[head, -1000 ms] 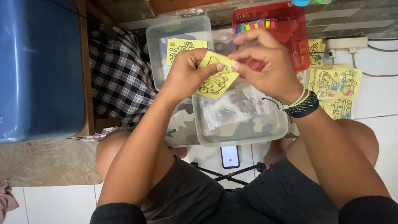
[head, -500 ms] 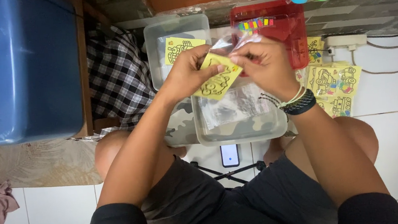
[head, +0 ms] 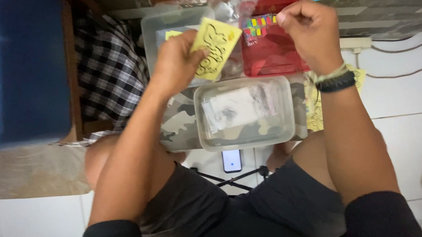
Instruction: Packing yellow cards and small colorful items into clear plastic bags
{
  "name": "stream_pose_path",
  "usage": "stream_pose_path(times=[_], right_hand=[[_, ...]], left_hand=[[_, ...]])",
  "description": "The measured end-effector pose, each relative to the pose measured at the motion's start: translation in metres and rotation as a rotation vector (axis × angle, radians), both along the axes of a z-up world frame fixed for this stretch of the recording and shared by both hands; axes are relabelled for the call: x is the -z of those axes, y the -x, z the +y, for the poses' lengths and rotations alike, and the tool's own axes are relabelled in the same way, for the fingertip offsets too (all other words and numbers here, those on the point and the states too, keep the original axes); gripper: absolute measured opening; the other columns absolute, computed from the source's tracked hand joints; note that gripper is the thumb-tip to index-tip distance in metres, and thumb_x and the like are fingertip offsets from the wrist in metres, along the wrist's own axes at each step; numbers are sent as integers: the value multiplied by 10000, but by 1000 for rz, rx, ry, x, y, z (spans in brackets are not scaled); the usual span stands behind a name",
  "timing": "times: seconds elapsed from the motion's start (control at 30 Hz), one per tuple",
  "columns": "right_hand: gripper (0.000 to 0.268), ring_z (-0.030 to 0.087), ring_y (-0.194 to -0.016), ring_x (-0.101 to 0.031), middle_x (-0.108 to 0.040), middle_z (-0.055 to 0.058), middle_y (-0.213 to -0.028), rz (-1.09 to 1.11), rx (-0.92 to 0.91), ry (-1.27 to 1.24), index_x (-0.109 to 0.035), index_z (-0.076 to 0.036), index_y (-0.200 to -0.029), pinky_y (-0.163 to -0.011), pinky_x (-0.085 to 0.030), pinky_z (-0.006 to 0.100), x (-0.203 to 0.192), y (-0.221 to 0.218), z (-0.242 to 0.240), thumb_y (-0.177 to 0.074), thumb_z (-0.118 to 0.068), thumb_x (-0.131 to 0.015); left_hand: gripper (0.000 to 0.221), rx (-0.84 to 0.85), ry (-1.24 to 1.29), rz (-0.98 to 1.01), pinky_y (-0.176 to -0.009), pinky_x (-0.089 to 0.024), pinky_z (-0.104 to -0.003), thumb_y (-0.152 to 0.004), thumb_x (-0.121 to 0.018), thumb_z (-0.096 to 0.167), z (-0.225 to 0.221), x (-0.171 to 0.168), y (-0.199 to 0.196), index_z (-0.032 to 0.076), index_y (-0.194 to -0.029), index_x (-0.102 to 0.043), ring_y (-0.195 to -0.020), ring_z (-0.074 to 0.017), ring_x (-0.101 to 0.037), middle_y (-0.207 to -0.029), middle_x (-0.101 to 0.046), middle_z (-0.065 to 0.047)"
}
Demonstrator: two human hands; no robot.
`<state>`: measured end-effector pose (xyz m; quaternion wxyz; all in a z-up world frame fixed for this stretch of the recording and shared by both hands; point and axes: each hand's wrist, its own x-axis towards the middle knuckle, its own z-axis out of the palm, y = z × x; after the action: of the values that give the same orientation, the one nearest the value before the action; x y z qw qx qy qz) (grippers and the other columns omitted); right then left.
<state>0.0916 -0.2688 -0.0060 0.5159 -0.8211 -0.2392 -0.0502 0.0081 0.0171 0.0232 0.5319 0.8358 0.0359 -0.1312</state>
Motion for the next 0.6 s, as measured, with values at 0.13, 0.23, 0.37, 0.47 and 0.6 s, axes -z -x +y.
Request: stream_pose_path(times=[0.13,0.23,0.37,0.47,0.6], right_hand=[[85,173,-898,-699,-777,60,-982,47,53,360,-795,-79,-1013,-828,-557,348,56,-39,-13,-1009,-29,-726],[202,287,-950,-721,-782,124,-1056,45,51,532,-799,-89,-1066,-869,-569,418,116,-60,-17,-928,-10,-674],[551,450,-1317,-525,-515,255,-1499,-54,12,660,-595,15,-1415,-1097,-416,537,166,-69,-23,-873,105,-554],[737,430,-1408,-423,-472,268,-1531,15,-6,754,-414,21,-1537,-1178,-361,499,184,-73,-27,-818,156,-504],[589,469,-1184,-577,-659,258,-1301,-165,89,768,-595,-4,-1420,-1145,-274,620,191,-70,-31,-838,73,-653]], left_hand=[[94,-46,-3,-154,-676,-633,-300,-993,-625,101,11,9,-1,99,-1031,-711,-890,-155,-763,-1057,-800,-50],[83,-48,1,-238,-682,-574,-308,-978,-635,78,17,9,0,109,-996,-710,-870,-121,-729,-1017,-802,-2],[103,-42,17,-268,-669,-572,-310,-971,-640,75,23,9,2,91,-1036,-718,-870,-125,-748,-1018,-808,-15],[127,-54,52,-249,-692,-601,-310,-972,-629,79,27,7,5,90,-1066,-713,-922,-141,-771,-1075,-812,-34],[52,-55,32,-259,-668,-554,-300,-974,-645,89,33,7,5,94,-992,-694,-848,-109,-729,-973,-805,0]])
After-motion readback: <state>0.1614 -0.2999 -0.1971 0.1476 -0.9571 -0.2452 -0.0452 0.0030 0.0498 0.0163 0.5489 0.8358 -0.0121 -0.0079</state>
